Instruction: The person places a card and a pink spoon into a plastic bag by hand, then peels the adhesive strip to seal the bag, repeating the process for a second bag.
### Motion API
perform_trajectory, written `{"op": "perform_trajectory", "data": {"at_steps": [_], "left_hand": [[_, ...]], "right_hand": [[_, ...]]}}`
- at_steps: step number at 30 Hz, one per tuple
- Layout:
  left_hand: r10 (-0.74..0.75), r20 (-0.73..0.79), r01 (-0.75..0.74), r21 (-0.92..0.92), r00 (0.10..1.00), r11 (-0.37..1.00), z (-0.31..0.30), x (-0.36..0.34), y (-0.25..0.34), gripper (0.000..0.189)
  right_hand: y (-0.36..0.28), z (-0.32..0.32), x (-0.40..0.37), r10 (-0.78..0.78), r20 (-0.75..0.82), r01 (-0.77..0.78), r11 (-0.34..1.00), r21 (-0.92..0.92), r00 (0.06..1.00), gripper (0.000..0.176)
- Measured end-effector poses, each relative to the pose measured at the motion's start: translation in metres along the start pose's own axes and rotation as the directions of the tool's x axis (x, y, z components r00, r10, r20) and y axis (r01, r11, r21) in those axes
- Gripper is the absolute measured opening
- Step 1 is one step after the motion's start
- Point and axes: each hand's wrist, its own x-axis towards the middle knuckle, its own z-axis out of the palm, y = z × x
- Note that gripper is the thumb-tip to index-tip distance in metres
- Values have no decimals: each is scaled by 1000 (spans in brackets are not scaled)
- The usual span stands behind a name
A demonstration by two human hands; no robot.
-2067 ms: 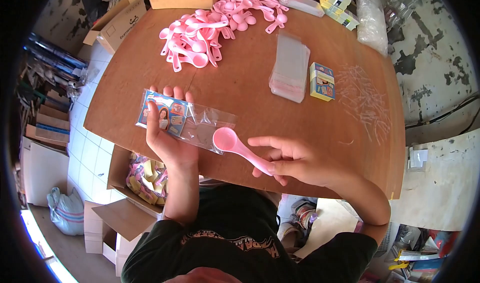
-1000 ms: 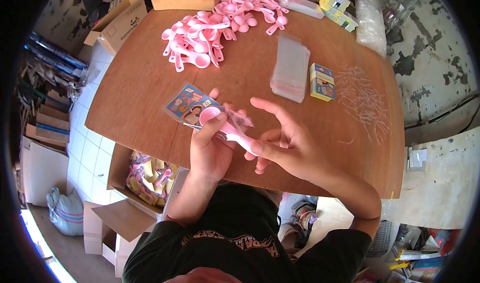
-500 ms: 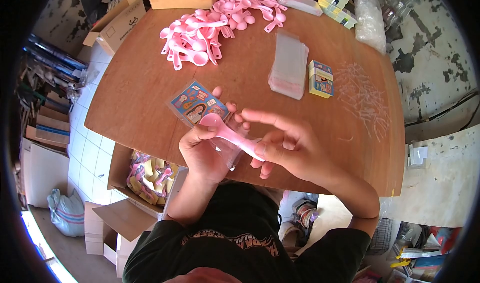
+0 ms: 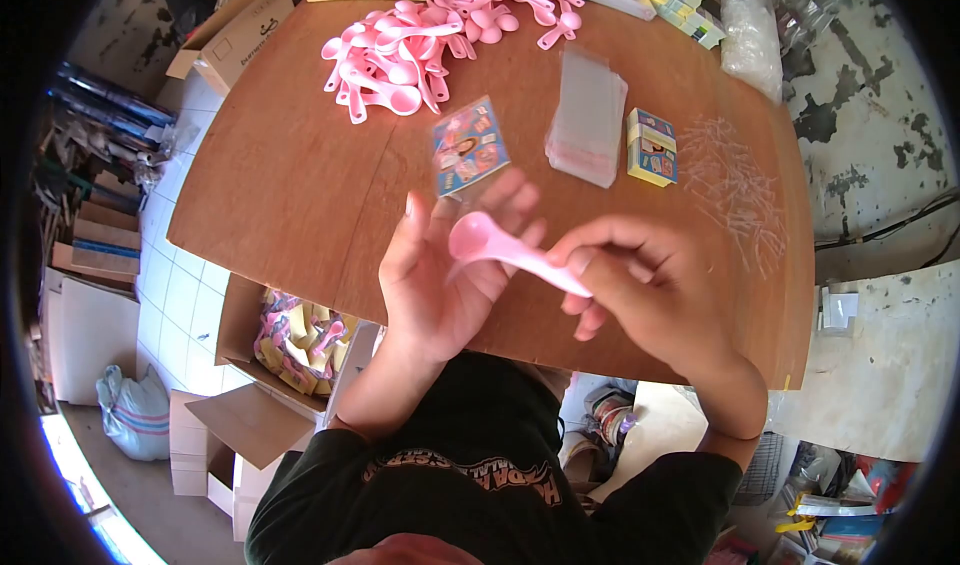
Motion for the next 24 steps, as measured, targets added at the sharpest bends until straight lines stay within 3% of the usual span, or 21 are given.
{"op": "perform_trajectory", "data": {"at_steps": [1, 3, 5, 8, 12, 16, 19, 21, 22, 24], "left_hand": [[0, 0, 0, -2, 1000, 1000, -1, 1, -1, 52], [193, -226, -164, 138, 955, 977, -2, 1, -4, 44], [213, -212, -197, 97, 954, 976, -3, 1, -3, 40], [314, -256, -263, 214, 914, 941, 0, 0, -6, 41], [239, -216, -192, 217, 947, 957, -2, -1, -6, 42], [211, -191, -167, 224, 959, 960, -8, 2, -17, 41], [266, -239, -214, 224, 934, 951, -3, 5, -27, 38], [216, -230, -165, 219, 949, 962, -9, 3, -29, 36], [159, -197, -119, 198, 967, 973, -12, 2, -26, 35], [156, -205, -106, 236, 966, 966, -12, 3, -26, 34]], "right_hand": [[4, 4, 2, 16, 25, -16, 1000, -15, 1000, 18], [14, 12, 5, 19, 22, -18, 1000, -10, 1000, 18], [22, 18, 8, -21, 3, 21, 1000, 20, 1000, 18], [32, 21, 11, -103, -51, 106, 992, 62, 993, 18], [47, 28, 15, -268, -106, 268, 963, -12, 958, 18], [66, 30, 23, -309, -67, 313, 947, 74, 949, 16], [71, 28, 29, -372, 11, 371, 926, -72, 928, 27], [74, 32, 31, -392, -80, 398, 912, 98, 917, 50], [76, 26, 30, -337, -41, 339, 930, 138, 941, 67], [73, 28, 31, -383, -70, 389, 916, 102, 921, 68]]}}
